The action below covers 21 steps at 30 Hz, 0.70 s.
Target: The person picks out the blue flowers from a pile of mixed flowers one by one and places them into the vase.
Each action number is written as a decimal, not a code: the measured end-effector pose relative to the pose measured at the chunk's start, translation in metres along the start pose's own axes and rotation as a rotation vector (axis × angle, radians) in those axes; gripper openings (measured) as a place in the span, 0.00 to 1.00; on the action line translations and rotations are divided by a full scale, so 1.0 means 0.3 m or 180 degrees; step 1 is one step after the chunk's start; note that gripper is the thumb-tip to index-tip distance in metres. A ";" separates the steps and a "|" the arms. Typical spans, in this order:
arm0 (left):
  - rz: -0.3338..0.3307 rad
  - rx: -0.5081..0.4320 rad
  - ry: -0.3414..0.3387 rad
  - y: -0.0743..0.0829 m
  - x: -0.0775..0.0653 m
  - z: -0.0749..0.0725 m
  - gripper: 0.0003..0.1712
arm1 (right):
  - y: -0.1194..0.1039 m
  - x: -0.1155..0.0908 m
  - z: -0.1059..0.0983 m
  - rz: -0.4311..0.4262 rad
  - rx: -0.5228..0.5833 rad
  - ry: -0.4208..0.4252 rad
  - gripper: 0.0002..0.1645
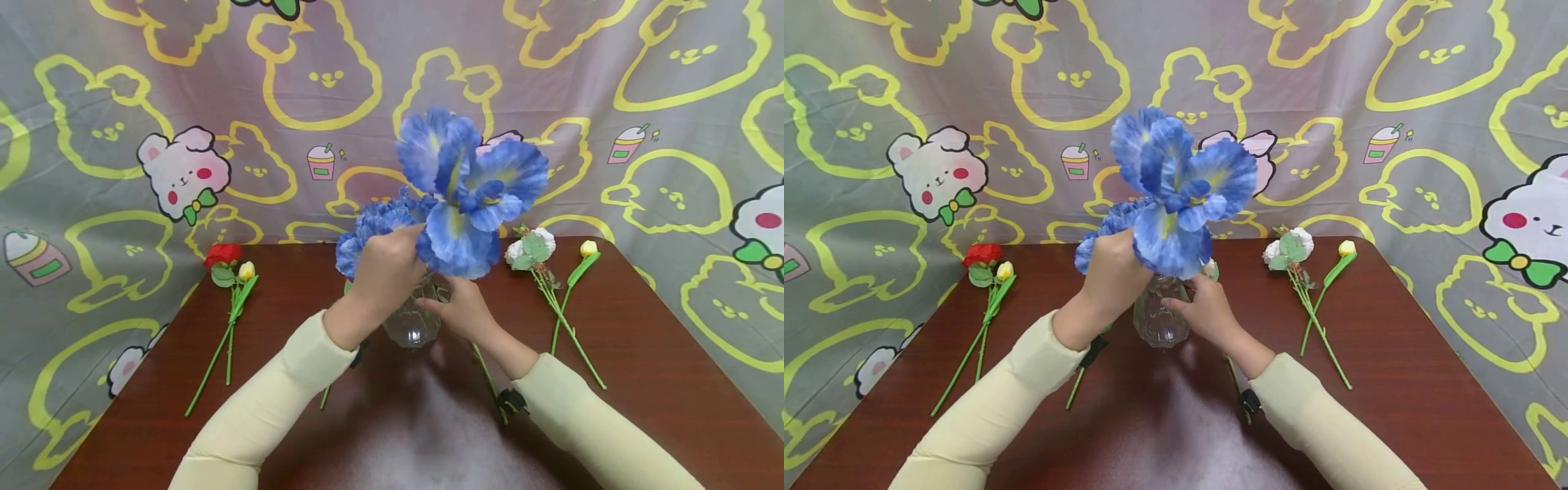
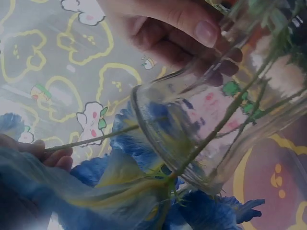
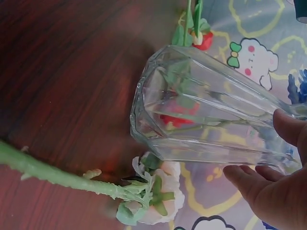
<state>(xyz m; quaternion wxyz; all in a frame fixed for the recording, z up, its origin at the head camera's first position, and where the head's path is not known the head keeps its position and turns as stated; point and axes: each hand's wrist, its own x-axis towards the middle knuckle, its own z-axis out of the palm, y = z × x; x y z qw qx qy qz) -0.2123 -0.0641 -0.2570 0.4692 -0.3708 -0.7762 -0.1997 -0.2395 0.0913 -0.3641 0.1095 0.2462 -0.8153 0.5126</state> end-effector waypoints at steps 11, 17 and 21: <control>0.0095 0.0281 -0.0461 -0.005 -0.030 0.035 0.04 | 0.003 -0.008 0.009 -0.0213 0.0300 -0.0045 0.42; -0.0154 0.0304 -0.0793 -0.009 -0.047 0.052 0.06 | 0.010 -0.005 0.012 -0.0207 0.0325 -0.0019 0.42; -0.0376 0.0360 -0.1067 -0.006 -0.048 0.055 0.08 | 0.012 -0.005 0.012 -0.0102 0.0318 -0.0034 0.41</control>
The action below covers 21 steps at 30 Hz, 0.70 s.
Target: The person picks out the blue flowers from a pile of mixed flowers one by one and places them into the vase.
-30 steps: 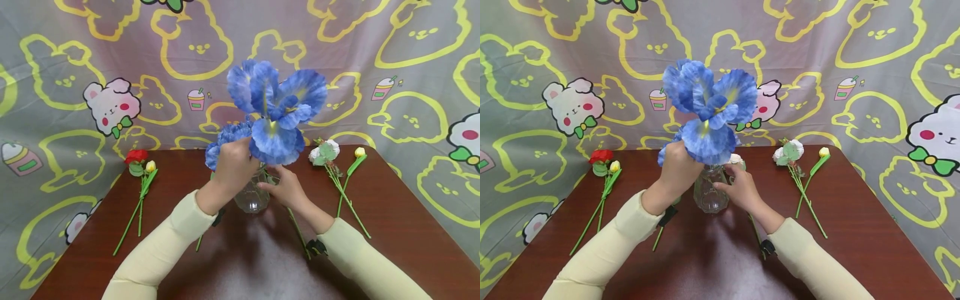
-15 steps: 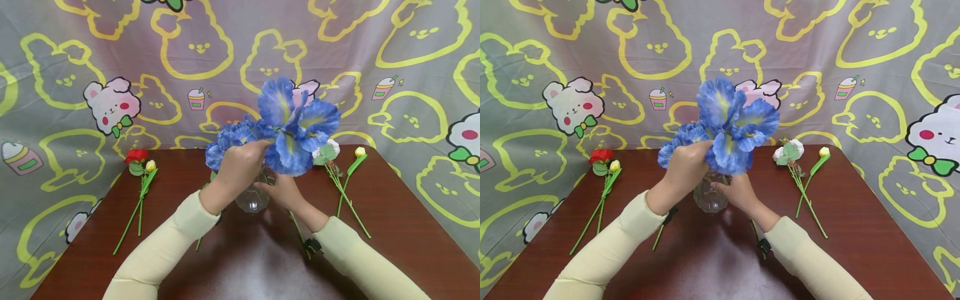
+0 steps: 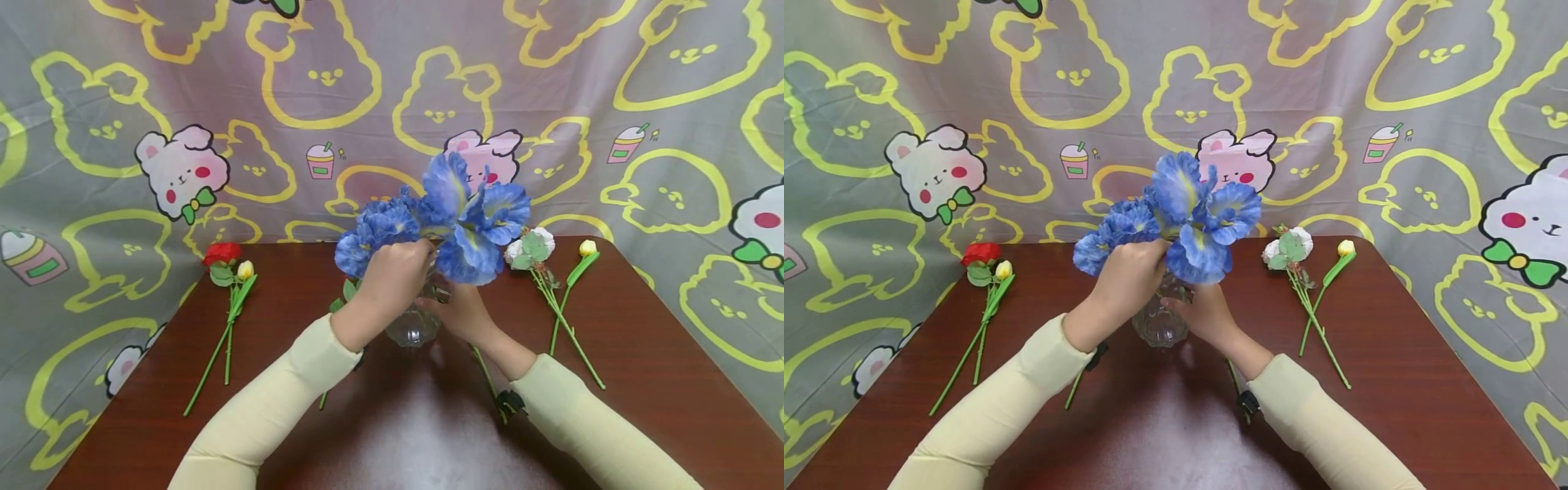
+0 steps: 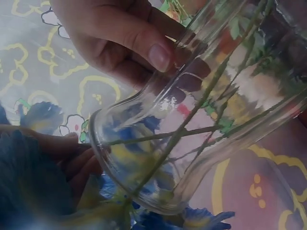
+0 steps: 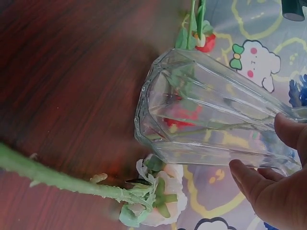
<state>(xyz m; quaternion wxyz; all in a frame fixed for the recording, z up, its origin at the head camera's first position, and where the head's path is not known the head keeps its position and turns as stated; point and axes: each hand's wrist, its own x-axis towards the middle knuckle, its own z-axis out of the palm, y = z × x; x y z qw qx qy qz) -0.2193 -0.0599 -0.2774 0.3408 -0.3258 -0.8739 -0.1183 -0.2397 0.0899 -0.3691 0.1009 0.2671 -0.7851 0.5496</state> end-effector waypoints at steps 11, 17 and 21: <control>-0.0419 0.0258 -0.0820 0.027 0.025 0.011 0.07 | 0.003 -0.003 0.003 -0.0202 -0.0212 0.0106 0.32; -0.0546 0.0324 -0.1003 0.031 0.029 0.017 0.03 | 0.007 -0.001 0.005 -0.0173 -0.0221 0.0180 0.32; -0.0709 0.0312 -0.1133 0.031 0.029 0.014 0.04 | 0.008 -0.001 0.007 0.0001 -0.0117 0.0148 0.31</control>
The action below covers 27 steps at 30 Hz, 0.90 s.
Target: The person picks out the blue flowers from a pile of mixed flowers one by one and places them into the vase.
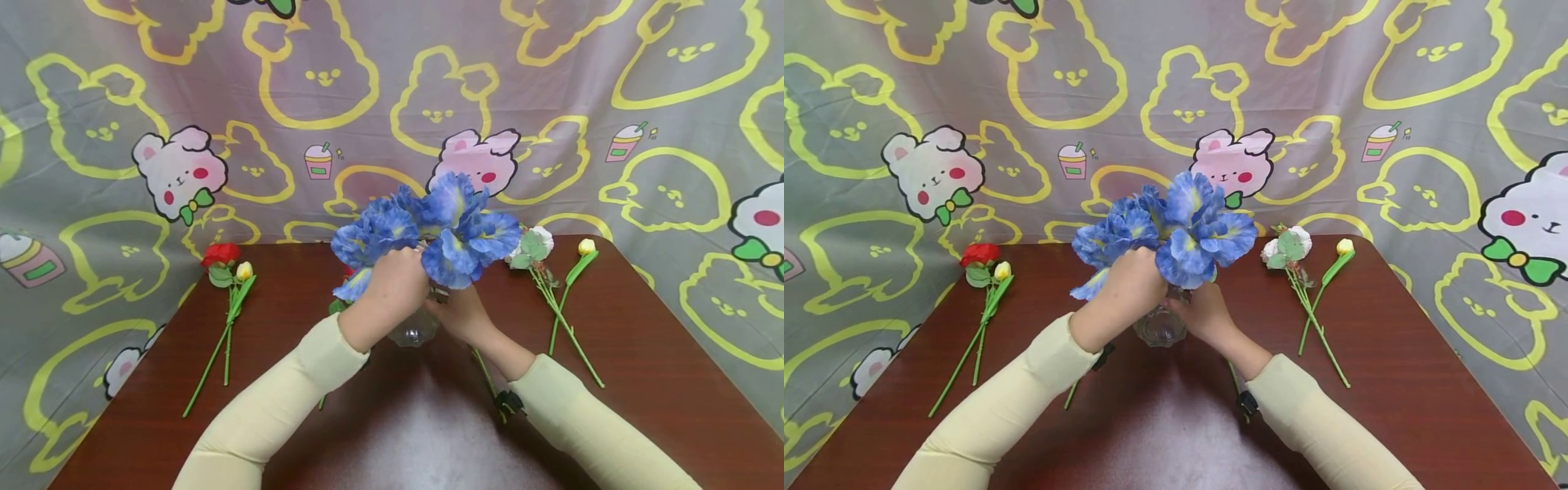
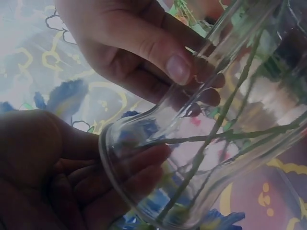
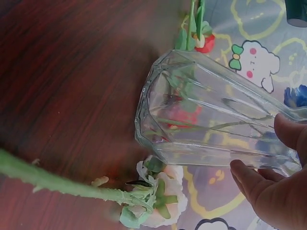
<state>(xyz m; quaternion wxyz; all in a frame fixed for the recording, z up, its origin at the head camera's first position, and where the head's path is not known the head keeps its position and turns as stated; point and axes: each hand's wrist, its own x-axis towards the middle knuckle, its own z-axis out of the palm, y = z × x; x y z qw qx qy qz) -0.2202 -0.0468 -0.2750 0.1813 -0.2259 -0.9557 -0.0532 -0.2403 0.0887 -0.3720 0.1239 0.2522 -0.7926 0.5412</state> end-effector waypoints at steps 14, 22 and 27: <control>-0.0025 0.0322 -0.0230 -0.006 0.002 0.001 0.02 | -0.014 0.006 -0.002 0.0012 -0.0184 -0.0114 0.26; -0.0107 0.0276 -0.0427 -0.010 0.009 -0.007 0.04 | -0.028 0.002 -0.006 0.0322 -0.0459 -0.0153 0.28; -0.0119 0.0221 -0.0445 -0.010 0.008 -0.009 0.03 | -0.022 0.001 -0.005 0.0342 -0.0309 -0.0174 0.25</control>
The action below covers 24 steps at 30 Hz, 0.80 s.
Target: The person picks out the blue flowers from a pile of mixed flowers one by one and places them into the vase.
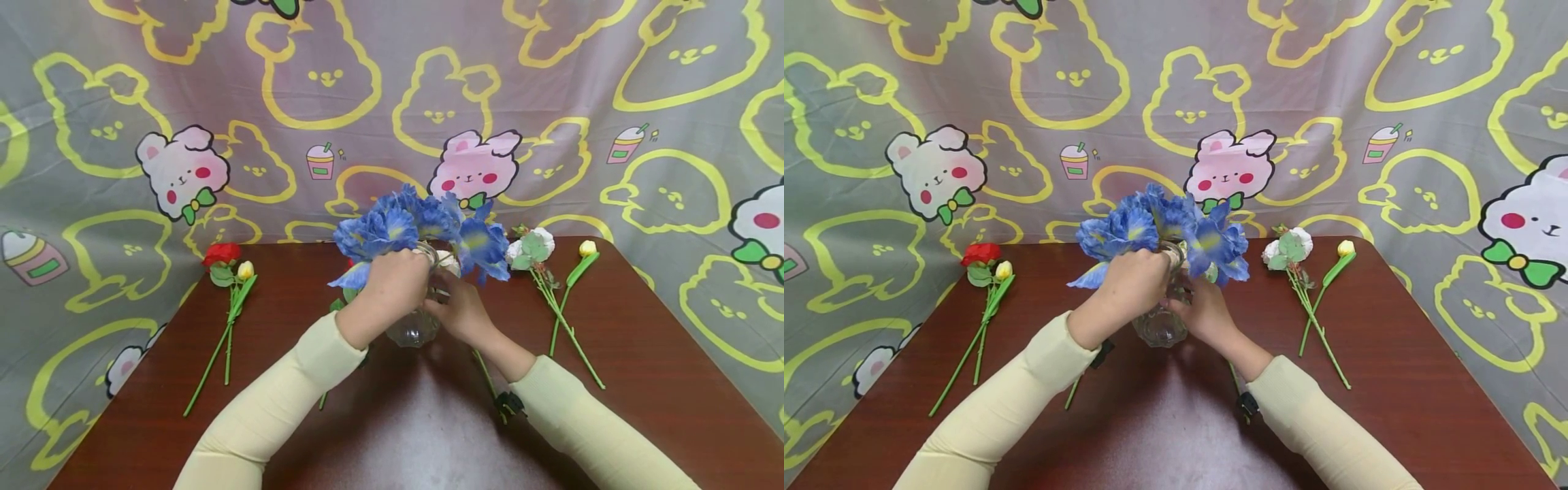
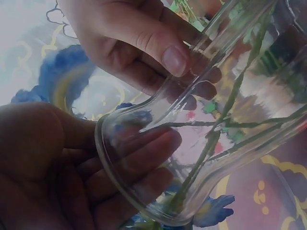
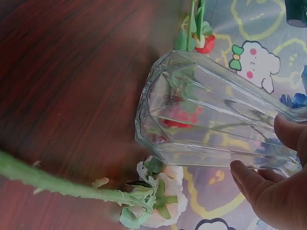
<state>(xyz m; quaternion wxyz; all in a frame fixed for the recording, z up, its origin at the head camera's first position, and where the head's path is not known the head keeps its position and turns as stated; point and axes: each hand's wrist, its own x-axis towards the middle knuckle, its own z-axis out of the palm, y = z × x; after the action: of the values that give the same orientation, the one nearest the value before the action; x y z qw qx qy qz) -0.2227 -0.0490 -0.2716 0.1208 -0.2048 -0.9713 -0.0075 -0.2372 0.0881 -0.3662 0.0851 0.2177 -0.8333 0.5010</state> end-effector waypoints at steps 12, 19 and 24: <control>0.0154 -0.0033 0.0101 0.001 -0.012 0.002 0.08 | 0.006 0.015 0.005 -0.0778 0.0150 0.0318 0.21; 0.0331 -0.0094 0.0366 -0.006 -0.043 -0.009 0.07 | 0.004 0.003 0.000 -0.0462 -0.0309 0.0347 0.37; 0.0346 -0.0167 0.0484 -0.018 -0.074 -0.031 0.05 | 0.010 -0.018 -0.012 -0.0347 -0.0256 0.0282 0.38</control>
<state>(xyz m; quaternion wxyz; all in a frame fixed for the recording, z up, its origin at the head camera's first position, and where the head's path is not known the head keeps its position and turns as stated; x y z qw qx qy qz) -0.2030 -0.0633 -0.2676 0.1891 -0.2592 -0.9462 -0.0419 -0.2338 0.0939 -0.3689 0.1576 0.2367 -0.8351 0.4709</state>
